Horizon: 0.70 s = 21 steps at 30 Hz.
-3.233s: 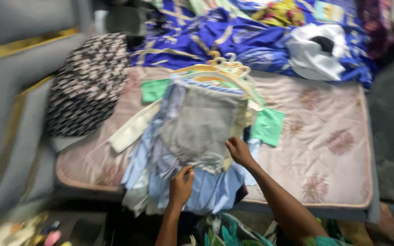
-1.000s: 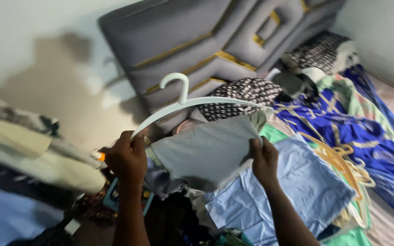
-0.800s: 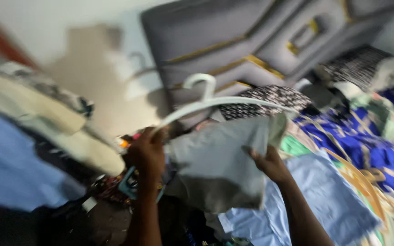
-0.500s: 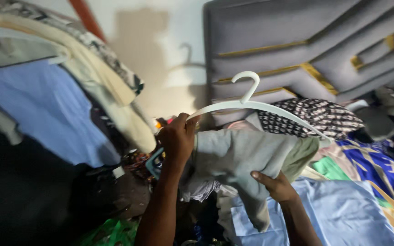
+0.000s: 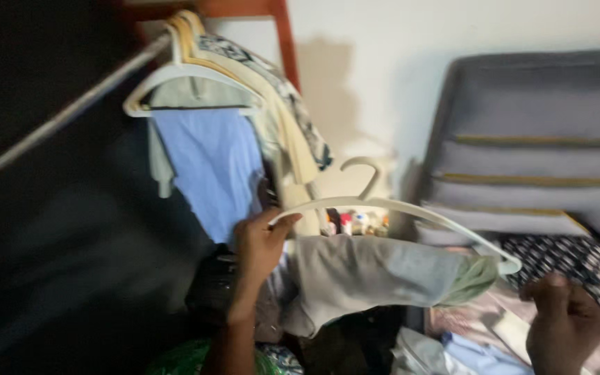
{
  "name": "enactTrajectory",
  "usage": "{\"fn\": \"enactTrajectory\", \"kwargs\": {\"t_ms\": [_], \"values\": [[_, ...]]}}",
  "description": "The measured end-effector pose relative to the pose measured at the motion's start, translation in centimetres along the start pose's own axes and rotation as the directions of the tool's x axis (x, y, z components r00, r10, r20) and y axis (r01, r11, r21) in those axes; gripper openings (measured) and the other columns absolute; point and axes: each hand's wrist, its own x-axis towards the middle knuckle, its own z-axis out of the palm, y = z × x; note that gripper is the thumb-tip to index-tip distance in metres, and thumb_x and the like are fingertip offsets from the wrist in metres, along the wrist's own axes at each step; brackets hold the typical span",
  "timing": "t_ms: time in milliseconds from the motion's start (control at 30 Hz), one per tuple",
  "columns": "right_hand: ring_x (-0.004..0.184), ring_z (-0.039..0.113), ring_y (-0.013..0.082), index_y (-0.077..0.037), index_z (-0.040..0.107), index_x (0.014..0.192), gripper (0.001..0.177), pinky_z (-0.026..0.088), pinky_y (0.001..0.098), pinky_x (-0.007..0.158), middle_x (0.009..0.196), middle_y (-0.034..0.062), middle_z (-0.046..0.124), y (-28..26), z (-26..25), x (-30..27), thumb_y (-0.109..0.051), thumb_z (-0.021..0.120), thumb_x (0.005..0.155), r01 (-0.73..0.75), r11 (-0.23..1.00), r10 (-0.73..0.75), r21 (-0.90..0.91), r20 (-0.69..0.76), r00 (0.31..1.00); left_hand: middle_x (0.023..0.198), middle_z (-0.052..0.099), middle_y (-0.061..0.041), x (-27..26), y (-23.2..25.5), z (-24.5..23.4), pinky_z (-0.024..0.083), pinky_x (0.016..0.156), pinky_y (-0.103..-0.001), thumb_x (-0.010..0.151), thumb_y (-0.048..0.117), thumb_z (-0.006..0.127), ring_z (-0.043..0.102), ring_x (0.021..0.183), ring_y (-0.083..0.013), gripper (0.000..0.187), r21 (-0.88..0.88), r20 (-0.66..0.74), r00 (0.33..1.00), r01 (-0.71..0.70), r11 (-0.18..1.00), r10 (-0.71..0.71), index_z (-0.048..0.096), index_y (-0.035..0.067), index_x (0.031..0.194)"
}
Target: The person removes multiple garments from a metal clothing rack, places them on a bed, and then re-hangs them one by one. The person handles shirts, pants, and other clothing items, placing them back on the rack in a different order.
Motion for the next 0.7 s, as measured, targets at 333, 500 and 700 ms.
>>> {"fn": "enactTrajectory", "kwargs": {"t_ms": [333,500,700], "values": [[0.060,0.060,0.0157,-0.004,0.073,0.119,0.026,0.049,0.0335,0.057,0.070,0.0113,0.070,-13.6,23.1,3.3,-0.015,0.055,0.103,0.153,0.981,-0.050,-0.121,0.601,0.798,0.068,0.066,-0.013,7.3,-7.9,-10.2,0.044,0.053,-0.039,0.086,0.024,0.085,0.060,0.054,-0.0250,0.017,0.362,-0.213,0.973,-0.002,0.932,0.085,0.077,0.008,0.088],[0.074,0.066,0.0099,-0.003,0.068,0.129,0.030,0.055,0.0299,0.067,0.077,0.0091,0.074,-14.6,34.6,2.5,-0.012,0.055,0.104,0.178,0.966,-0.247,0.186,0.477,0.843,0.078,0.069,-0.015,12.7,-14.7,-13.1,0.048,0.067,-0.052,0.074,0.034,0.092,0.067,0.074,-0.0390,0.035,0.734,-0.329,0.844,-0.055,0.677,0.424,0.072,0.006,0.081],[0.068,0.063,0.0166,-0.003,0.072,0.120,0.024,0.052,0.0344,0.066,0.074,0.0147,0.070,-16.6,46.1,4.3,-0.017,0.061,0.105,0.206,0.952,-0.283,0.225,0.397,0.873,0.088,0.070,-0.021,18.6,-22.6,-15.3,0.053,0.076,-0.051,0.088,0.051,0.087,0.069,0.082,-0.0422,0.054,0.651,-0.511,0.797,0.115,0.750,0.322,0.068,0.000,0.089]]}}
